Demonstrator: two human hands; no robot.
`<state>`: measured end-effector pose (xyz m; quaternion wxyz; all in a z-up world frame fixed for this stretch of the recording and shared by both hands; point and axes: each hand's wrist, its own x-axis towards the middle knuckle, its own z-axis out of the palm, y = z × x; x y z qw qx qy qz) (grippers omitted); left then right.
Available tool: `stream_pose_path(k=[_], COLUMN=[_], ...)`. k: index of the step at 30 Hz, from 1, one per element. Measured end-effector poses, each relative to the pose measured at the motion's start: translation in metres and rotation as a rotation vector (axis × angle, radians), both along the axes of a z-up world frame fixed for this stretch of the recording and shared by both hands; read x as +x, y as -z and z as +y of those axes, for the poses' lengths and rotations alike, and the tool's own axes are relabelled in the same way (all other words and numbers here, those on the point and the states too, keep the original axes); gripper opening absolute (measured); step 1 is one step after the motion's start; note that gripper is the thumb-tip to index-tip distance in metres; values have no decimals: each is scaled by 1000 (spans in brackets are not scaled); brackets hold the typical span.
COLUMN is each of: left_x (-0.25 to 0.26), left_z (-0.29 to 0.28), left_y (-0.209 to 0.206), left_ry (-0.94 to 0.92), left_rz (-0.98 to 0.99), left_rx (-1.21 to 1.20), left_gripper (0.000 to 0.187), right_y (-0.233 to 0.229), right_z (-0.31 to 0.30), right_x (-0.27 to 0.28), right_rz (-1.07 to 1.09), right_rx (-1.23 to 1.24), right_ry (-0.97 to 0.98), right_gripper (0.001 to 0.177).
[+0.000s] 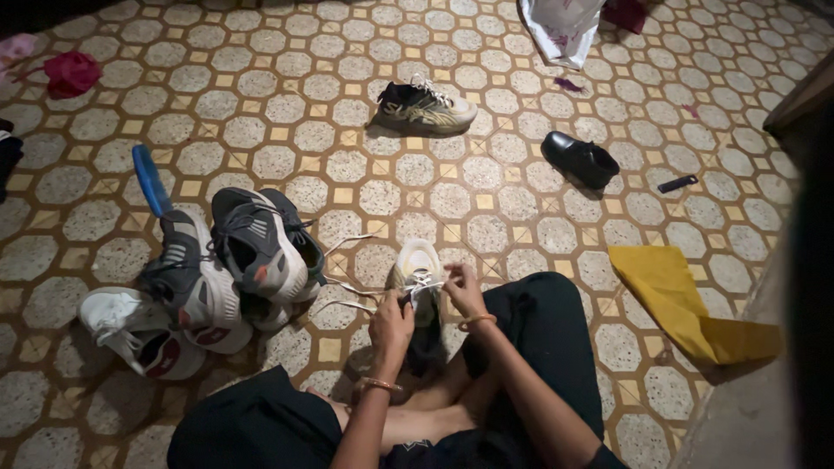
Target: The person sits on the floor and unlaces a dark sneaker, then picks up a white sneaker and begins to re-lace it. The person handles the laces by hand, threading them through the eyelets and tying a knot.
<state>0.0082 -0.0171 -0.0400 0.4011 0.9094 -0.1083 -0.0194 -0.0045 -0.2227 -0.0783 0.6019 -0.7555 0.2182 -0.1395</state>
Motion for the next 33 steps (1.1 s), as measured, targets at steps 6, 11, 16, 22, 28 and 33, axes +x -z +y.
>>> stream_pose_path(k=[6, 11, 16, 22, 28, 33], left_x=[-4, -8, -10, -11, -10, -10], left_z=[1, 6, 6, 4, 7, 5], left_y=[-4, -6, -8, -14, -14, -11], left_ry=[18, -11, -2, 14, 6, 9], left_rz=[39, -46, 2, -9, -11, -5], left_rx=[8, -5, -9, -12, -40, -9], left_gripper=[28, 25, 25, 26, 22, 24], right_y=[-69, -63, -57, -76, -75, -70], right_z=[49, 22, -26, 32, 63, 4], right_x=[-16, -6, -12, -23, -2, 13], right_rz=[40, -35, 134, -94, 42, 25], right_rx=[-948, -735, -734, -791, -988, -944], right_ry=[-253, -96, 235, -228, -336, -310], right_gripper=[17, 14, 14, 21, 11, 14])
